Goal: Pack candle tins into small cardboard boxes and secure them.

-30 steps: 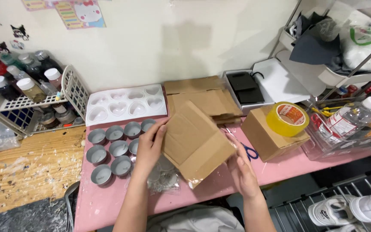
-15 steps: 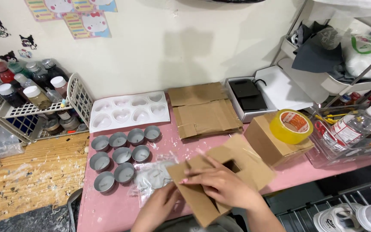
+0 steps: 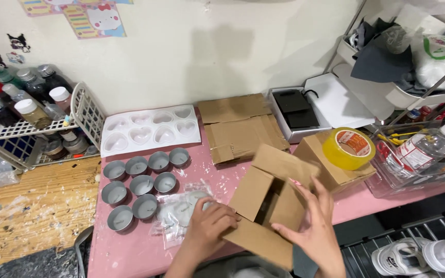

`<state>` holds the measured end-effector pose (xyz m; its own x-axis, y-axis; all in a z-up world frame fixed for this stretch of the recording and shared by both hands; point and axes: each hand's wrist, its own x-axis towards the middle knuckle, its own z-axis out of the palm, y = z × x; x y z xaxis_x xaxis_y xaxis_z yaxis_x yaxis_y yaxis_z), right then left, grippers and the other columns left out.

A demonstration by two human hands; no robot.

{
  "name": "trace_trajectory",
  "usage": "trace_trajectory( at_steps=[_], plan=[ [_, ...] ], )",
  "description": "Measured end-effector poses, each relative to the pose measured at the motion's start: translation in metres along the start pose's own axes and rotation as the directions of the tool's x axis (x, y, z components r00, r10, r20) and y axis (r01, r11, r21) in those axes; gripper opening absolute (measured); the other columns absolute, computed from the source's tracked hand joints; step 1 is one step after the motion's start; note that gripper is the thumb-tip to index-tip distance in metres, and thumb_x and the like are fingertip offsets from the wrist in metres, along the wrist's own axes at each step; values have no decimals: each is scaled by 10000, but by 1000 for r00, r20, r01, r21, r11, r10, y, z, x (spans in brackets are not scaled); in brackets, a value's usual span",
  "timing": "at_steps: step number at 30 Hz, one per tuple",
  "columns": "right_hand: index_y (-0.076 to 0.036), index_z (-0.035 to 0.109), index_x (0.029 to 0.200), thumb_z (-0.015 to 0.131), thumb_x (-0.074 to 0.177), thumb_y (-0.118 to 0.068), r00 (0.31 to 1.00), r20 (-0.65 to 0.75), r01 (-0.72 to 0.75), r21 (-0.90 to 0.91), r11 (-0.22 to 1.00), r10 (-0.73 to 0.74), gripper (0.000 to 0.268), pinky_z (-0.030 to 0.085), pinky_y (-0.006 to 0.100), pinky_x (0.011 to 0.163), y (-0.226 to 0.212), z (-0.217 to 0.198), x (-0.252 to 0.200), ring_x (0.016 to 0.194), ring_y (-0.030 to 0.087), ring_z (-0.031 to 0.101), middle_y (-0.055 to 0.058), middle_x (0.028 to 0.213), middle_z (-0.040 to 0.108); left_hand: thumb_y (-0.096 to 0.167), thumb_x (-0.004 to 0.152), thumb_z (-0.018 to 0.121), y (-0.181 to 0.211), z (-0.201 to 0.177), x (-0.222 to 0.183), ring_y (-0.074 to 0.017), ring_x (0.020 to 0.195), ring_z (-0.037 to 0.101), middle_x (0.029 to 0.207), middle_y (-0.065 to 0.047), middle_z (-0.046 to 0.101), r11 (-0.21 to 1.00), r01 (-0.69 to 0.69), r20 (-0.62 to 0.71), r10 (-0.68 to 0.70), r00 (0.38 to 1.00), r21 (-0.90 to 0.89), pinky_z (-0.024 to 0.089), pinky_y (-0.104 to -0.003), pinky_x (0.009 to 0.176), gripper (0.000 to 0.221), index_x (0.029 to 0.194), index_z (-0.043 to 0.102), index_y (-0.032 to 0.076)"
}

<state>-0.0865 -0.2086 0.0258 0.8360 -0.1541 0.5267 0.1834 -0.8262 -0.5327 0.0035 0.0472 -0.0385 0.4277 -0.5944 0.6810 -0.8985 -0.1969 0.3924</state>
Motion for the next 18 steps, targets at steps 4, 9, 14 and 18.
trace_trajectory(
  at_steps=[4,9,14,18],
  plan=[
    [-131,445,1463,968,474,-246,986,46,-166,181,969,160,1125,419,479,1099,12,2,3,1420,381,384,215,1536,332,118,757,843,24,-1,11,-153,1017,634,979,59,666,986,34,-30,-29,999,166,425,-438,1017,281,967,667,181],
    [-67,429,1489,877,590,-118,986,168,-39,265,963,-6,1006,432,413,1116,26,-3,22,1408,293,482,153,1525,496,282,689,793,39,-25,31,-247,1147,606,1136,-16,691,988,55,228,-20,973,-146,301,-521,1139,466,1135,750,156],
    [-112,483,1514,692,821,-12,966,177,-230,274,934,186,731,512,352,987,52,15,17,1216,248,629,111,1488,607,369,868,608,24,-22,45,-293,1378,554,1449,-48,661,969,-41,213,95,972,-244,162,-585,1270,422,1216,750,177],
    [-133,360,1578,578,876,41,968,47,-242,438,866,247,755,484,321,869,42,23,18,1126,295,538,157,1589,440,380,949,638,18,-7,65,-243,1365,581,1208,55,692,990,-64,147,46,988,123,136,-647,1303,296,1144,757,192]
  ],
)
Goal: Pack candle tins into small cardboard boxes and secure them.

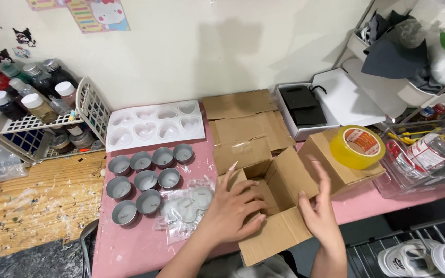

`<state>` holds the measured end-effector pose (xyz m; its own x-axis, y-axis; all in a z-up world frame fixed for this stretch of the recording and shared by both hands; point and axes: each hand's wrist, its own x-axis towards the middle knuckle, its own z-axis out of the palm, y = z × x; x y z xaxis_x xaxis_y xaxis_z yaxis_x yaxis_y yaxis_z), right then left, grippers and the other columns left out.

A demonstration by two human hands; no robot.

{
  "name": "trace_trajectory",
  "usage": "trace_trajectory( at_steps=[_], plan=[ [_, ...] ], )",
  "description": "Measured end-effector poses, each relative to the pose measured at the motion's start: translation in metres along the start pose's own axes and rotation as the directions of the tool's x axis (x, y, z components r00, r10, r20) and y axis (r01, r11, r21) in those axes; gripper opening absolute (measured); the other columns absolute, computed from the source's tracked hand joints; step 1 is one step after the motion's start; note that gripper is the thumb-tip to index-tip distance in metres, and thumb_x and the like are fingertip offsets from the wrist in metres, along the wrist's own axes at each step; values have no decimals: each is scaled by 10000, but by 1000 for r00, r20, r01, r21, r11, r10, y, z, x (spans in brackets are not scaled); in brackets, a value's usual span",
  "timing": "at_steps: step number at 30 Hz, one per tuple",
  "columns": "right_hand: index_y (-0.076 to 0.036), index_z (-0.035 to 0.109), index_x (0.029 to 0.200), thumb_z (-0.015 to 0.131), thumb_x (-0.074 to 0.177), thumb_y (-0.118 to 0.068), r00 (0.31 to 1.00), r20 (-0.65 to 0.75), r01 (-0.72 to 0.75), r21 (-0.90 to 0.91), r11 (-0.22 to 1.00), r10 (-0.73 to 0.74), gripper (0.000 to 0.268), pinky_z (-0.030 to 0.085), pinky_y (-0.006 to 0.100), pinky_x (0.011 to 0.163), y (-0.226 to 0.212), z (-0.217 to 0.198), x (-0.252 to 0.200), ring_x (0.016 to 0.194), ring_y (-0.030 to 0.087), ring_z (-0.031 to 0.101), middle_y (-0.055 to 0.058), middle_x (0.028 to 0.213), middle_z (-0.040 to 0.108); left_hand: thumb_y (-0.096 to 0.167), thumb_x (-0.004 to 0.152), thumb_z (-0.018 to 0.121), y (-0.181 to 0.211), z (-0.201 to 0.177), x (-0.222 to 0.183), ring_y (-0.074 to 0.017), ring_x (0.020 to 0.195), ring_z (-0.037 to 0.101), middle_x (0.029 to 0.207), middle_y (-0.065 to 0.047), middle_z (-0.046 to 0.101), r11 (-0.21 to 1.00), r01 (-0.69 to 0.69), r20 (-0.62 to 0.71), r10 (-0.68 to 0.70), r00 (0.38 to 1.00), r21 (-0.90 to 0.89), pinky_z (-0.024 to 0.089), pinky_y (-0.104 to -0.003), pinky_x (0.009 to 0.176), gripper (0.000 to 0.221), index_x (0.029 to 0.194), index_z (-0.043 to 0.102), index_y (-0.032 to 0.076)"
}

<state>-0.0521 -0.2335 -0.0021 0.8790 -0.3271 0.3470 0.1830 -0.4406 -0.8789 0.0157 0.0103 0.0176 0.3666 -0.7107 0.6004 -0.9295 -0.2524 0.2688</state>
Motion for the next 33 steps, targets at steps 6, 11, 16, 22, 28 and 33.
trace_trajectory(
  at_steps=[6,11,16,22,28,33],
  plan=[
    [-219,344,1549,612,898,-9,993,-119,-10,136,991,26,735,582,299,827,20,4,-9,1255,220,594,171,1621,380,349,823,699,-8,8,-20,-258,1167,604,1001,-43,638,990,138,-312,-132,941,-1,274,-585,1166,210,855,669,144],
    [-161,551,1417,668,879,-104,989,-85,81,-386,919,-123,554,455,470,1019,7,2,-11,1341,355,529,188,1618,374,337,850,669,-20,12,-72,-295,1203,570,1061,-60,623,916,377,-476,-395,786,-138,367,-480,1123,212,887,635,131],
    [-161,547,1415,714,821,-324,982,46,159,-724,671,-184,639,165,616,1176,15,2,-5,1449,399,438,132,1558,455,389,943,644,-6,-16,-73,-233,1174,620,1198,-57,677,831,545,-195,-519,832,110,272,-520,1157,436,1311,689,159],
    [-74,280,1577,854,675,-569,924,375,272,-502,821,-77,1178,117,628,1201,3,-3,15,1430,337,420,202,1544,419,672,674,777,10,-32,-39,-331,1167,583,1297,-164,596,879,464,-8,-466,885,108,210,-620,1125,954,1395,529,98],
    [-213,189,1644,945,459,-589,837,502,140,-580,803,217,1454,393,448,1127,-41,-5,44,1424,345,416,169,1568,411,554,758,784,3,-14,-32,-403,1256,459,1362,-159,490,801,579,230,-598,768,151,318,-512,1098,639,1235,664,148],
    [-178,338,1555,940,580,-460,835,518,494,-557,668,-186,1179,358,526,1132,-47,2,81,1450,419,327,245,1574,362,277,800,828,-5,12,-37,-567,1434,274,1517,-247,397,911,411,17,-411,912,-20,340,-566,1098,324,895,655,19]
  ],
)
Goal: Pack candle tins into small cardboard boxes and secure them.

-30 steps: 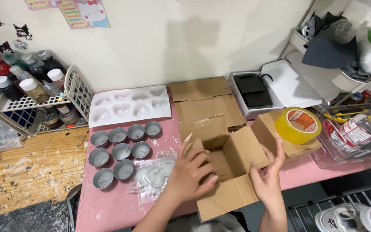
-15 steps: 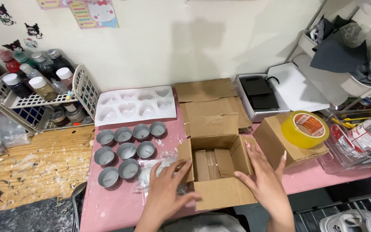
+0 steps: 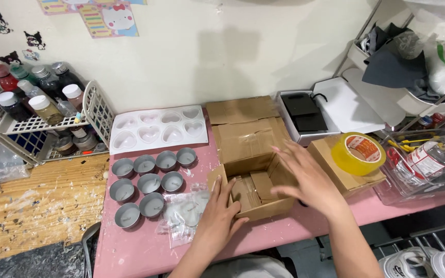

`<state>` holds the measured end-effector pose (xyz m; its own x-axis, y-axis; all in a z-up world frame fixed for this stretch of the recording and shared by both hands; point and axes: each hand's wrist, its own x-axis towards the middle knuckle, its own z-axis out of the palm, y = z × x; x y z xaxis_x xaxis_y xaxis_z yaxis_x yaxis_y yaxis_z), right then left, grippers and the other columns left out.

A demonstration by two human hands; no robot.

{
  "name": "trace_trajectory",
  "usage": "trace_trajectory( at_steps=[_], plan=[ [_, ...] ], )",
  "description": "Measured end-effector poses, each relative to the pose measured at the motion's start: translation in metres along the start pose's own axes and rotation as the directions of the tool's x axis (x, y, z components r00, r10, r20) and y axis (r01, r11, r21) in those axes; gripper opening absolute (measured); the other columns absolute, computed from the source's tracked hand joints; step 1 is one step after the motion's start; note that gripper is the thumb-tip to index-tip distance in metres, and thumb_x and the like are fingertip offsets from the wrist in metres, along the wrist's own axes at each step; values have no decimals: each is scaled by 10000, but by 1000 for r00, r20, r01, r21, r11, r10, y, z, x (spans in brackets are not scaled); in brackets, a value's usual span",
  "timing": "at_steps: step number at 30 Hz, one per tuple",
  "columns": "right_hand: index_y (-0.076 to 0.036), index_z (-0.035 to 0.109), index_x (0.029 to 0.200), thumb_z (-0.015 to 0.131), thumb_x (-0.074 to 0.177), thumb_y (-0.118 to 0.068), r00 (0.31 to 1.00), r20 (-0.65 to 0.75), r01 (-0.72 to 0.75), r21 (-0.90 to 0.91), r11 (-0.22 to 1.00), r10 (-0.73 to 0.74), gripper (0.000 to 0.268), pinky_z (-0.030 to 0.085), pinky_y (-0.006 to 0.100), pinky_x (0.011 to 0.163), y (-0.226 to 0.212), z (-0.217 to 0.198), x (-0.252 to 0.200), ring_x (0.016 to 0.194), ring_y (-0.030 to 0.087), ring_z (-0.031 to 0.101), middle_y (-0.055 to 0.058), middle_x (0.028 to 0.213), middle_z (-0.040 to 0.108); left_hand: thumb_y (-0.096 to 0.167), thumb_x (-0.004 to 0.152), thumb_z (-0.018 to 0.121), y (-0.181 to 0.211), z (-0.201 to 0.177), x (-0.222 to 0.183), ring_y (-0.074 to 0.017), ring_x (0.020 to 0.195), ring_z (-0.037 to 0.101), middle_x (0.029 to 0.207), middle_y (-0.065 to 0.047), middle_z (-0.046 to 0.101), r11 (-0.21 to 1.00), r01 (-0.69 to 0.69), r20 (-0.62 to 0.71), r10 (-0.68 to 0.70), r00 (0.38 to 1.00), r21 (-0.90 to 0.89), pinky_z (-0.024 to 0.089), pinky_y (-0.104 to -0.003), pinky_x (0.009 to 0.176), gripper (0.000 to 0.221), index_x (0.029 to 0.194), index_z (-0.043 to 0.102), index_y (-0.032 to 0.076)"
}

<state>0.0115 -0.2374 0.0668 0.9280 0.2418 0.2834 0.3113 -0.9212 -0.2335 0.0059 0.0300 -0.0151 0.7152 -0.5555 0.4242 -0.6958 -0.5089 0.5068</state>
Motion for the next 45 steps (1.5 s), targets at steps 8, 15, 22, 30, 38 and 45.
trace_trajectory(
  at_steps=[8,15,22,30,38,45],
  plan=[
    [-100,567,1377,727,836,-190,975,170,155,-54,986,-144,572,475,456,1047,28,62,64,1247,342,579,126,1345,633,256,799,815,-2,-1,1,-554,1435,266,1527,-237,386,999,-33,14,33,999,7,306,-582,1138,314,898,634,19],
    [-59,672,1249,709,913,-239,960,189,184,137,973,-208,383,533,443,923,60,84,75,1087,359,672,163,1162,721,303,781,836,-10,-2,4,-499,1446,266,1480,-180,438,996,-69,-42,71,997,55,190,-657,1149,349,948,651,59],
    [-74,578,1298,632,993,-259,852,24,-500,330,800,523,362,585,416,870,211,76,153,1024,299,720,194,1130,733,292,662,905,-22,2,11,-398,1450,332,1399,-96,547,983,-175,-100,169,981,-55,88,-691,1187,401,797,584,93],
    [-66,518,1255,639,945,-167,531,386,-483,869,-106,754,348,609,474,812,344,176,198,930,312,627,182,1227,551,297,672,901,-28,1,9,-366,1422,381,1331,-80,580,991,-124,-128,117,985,-51,106,-678,1194,396,860,607,110],
    [-2,605,1229,621,981,-144,592,229,-232,967,-109,773,286,609,423,852,319,151,188,1034,250,683,144,1260,637,268,747,859,-29,-1,6,-336,1425,445,1323,-67,606,986,-158,-153,149,977,-49,158,-606,1257,461,1128,644,122],
    [75,693,1253,650,1047,-101,697,-343,70,906,417,630,274,606,363,812,96,24,76,982,254,725,175,1161,725,290,942,653,-30,-9,5,-326,1445,481,1325,-96,633,966,-96,-147,61,987,-241,166,-585,1274,299,1169,648,95]
  ],
)
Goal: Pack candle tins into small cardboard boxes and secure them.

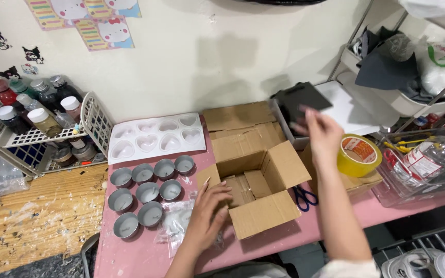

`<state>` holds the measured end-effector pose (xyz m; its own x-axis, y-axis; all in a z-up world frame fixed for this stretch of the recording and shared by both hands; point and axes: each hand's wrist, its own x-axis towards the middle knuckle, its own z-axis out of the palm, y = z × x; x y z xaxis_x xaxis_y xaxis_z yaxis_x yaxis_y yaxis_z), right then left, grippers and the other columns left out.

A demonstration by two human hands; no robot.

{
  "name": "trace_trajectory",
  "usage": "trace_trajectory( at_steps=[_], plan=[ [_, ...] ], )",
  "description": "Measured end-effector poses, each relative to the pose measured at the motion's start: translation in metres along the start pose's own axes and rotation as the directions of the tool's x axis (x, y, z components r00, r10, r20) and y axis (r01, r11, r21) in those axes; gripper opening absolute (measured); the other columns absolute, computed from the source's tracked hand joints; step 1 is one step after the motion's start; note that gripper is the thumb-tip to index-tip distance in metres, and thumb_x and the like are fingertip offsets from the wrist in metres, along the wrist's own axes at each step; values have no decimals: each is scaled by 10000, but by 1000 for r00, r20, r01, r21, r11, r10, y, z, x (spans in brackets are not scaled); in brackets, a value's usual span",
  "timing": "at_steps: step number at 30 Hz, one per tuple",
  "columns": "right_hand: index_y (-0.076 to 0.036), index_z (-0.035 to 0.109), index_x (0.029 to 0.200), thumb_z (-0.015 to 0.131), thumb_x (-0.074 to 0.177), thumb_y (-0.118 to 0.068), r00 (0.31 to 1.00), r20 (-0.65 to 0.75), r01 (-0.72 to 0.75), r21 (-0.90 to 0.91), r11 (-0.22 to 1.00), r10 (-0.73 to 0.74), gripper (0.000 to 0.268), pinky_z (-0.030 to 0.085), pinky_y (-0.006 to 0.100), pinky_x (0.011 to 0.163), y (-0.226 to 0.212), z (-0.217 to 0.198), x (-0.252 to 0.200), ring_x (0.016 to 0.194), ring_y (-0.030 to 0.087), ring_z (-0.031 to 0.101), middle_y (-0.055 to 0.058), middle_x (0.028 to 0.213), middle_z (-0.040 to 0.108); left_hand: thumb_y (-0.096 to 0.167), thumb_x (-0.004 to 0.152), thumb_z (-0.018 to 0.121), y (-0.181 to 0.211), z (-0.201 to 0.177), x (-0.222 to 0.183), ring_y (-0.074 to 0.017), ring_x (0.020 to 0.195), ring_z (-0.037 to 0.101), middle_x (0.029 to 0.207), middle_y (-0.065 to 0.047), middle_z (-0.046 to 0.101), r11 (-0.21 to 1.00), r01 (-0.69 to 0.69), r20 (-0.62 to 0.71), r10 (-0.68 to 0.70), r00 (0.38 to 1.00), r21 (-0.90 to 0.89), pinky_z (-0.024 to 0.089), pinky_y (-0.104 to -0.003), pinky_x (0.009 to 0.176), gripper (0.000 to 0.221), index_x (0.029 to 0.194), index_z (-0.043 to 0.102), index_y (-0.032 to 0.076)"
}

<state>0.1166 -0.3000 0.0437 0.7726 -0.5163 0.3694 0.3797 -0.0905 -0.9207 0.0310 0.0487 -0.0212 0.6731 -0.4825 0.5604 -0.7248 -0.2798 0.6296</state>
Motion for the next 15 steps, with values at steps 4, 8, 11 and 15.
trace_trajectory(
  at_steps=[4,8,11,15],
  plan=[
    [40,664,1056,684,953,28,999,24,37,206,978,-43,105,638,356,820,4,-8,-83,958,158,716,123,1107,723,274,1025,499,10,-4,11,-290,1370,580,1330,-91,662,981,128,-88,-142,986,-144,247,-512,1298,292,1211,634,93],
    [-11,562,1163,725,910,117,982,173,29,243,970,-73,327,620,286,810,0,0,-118,917,141,712,114,1049,702,304,1053,484,18,-12,35,-277,1375,521,1429,-149,571,914,239,-151,-301,942,-328,370,-403,1150,432,1395,483,40],
    [-64,481,1297,724,873,121,944,331,-98,240,966,13,523,620,295,734,-15,15,-116,834,137,705,119,977,690,265,1051,477,9,-20,51,-206,1298,553,1431,-122,555,765,190,-115,-326,938,-616,419,-349,1062,516,1510,364,58],
    [-40,456,1480,658,910,91,919,393,-79,94,992,36,619,581,268,881,-24,45,-119,1051,163,694,166,1171,706,125,1081,594,-20,-9,54,-141,1097,636,1231,-118,671,629,155,-29,-273,962,-762,542,-300,969,402,1453,563,-24]
  ],
)
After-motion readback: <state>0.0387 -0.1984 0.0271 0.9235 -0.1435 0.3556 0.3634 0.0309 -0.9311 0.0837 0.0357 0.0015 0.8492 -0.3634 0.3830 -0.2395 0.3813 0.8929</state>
